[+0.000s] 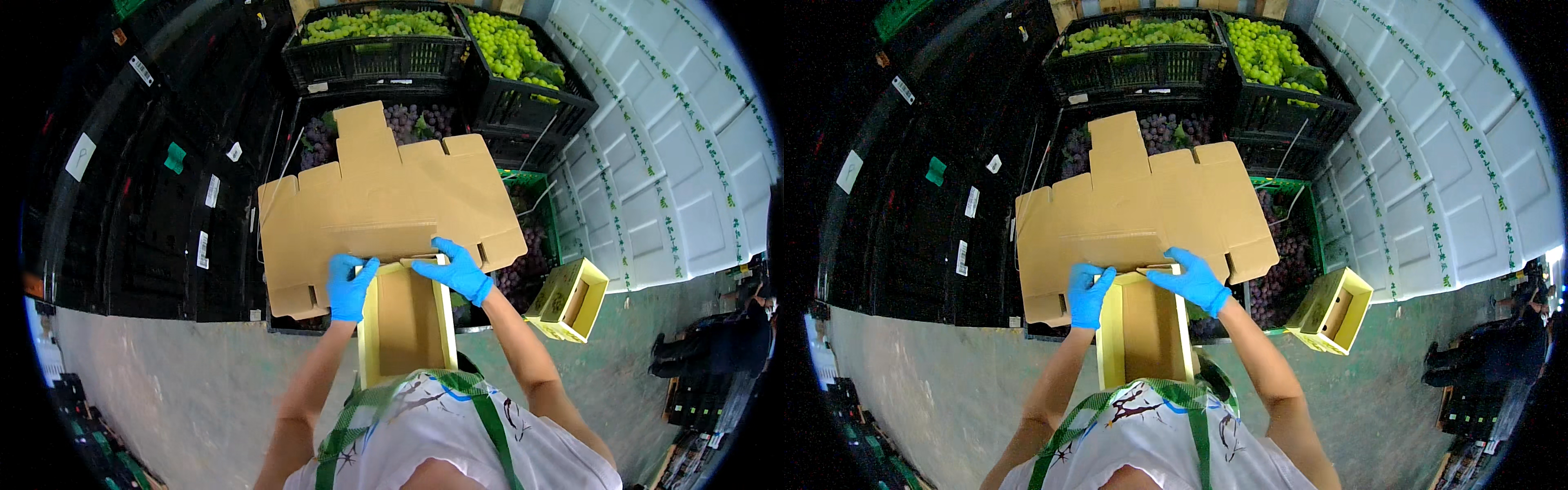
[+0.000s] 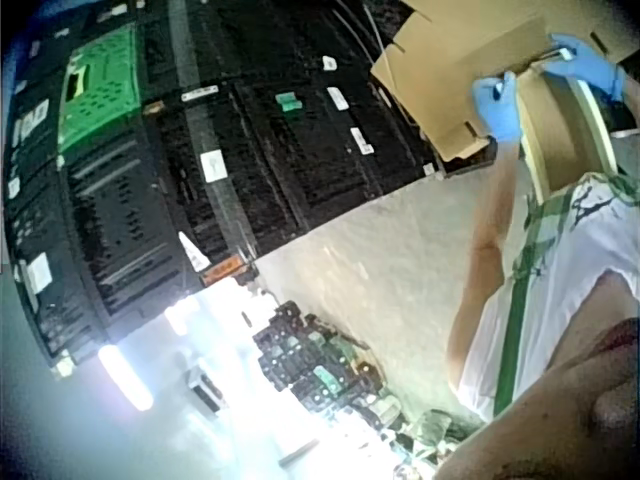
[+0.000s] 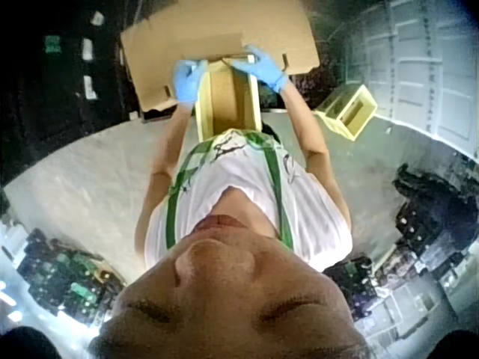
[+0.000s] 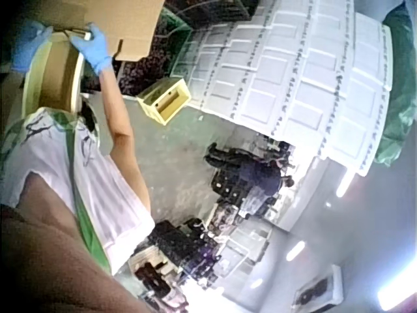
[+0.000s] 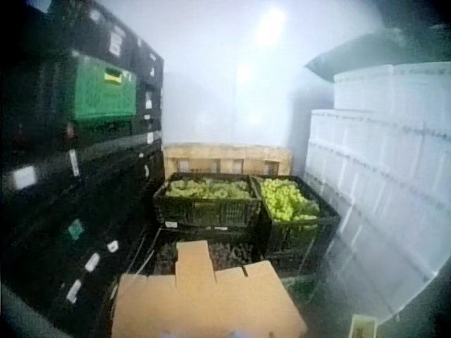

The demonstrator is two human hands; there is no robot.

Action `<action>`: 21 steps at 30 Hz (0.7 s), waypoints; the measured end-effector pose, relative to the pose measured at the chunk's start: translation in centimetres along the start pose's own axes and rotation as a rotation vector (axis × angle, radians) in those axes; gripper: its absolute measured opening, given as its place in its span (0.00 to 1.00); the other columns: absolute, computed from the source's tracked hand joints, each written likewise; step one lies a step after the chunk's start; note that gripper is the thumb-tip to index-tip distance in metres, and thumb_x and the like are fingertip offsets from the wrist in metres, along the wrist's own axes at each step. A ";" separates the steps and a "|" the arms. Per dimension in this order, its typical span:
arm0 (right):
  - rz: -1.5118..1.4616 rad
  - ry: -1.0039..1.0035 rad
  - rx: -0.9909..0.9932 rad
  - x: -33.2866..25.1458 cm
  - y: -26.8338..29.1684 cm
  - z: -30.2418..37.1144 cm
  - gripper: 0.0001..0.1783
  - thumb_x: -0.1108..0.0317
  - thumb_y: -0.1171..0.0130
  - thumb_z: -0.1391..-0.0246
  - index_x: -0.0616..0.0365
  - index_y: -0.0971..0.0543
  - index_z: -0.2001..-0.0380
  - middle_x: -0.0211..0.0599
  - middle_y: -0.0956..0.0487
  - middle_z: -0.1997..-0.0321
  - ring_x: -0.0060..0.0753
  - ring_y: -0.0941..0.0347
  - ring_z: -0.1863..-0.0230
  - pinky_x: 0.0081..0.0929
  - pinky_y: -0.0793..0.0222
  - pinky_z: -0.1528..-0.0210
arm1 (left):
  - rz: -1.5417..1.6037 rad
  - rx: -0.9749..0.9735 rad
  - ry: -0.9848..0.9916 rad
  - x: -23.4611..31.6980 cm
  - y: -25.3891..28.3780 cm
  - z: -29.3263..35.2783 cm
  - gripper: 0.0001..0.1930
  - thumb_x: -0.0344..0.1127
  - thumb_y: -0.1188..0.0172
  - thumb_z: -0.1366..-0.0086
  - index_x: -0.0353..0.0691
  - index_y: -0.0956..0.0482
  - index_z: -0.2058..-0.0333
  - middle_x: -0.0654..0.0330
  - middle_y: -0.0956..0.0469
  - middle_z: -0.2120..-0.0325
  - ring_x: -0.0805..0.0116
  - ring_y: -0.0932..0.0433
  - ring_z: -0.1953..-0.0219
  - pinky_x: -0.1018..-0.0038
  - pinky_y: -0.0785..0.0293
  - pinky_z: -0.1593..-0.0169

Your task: The person assembles small yellow cardboard boxes from flat sheets. They fold the sides up, tuck the flaps into slots, and then place the completed boxes on the floor. The process is repeated multiple times throughout the video.

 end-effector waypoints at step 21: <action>0.077 0.018 -0.660 -1.5 -1.0 -1.8 0.32 0.49 0.45 0.59 0.63 0.34 0.56 0.44 0.33 0.54 0.33 0.37 0.53 0.28 0.41 0.51 | 0.005 -0.949 0.106 2.2 -1.7 -2.2 0.31 0.51 0.44 0.51 0.37 0.36 0.52 0.55 0.33 0.55 0.64 0.35 0.53 0.69 0.42 0.49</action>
Point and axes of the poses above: each hand's wrist, its own z-axis away from the middle knuckle, its own y-axis out of the back of the hand, x = y × z, the point moved 7 cm from there along -z, towards the middle knuckle
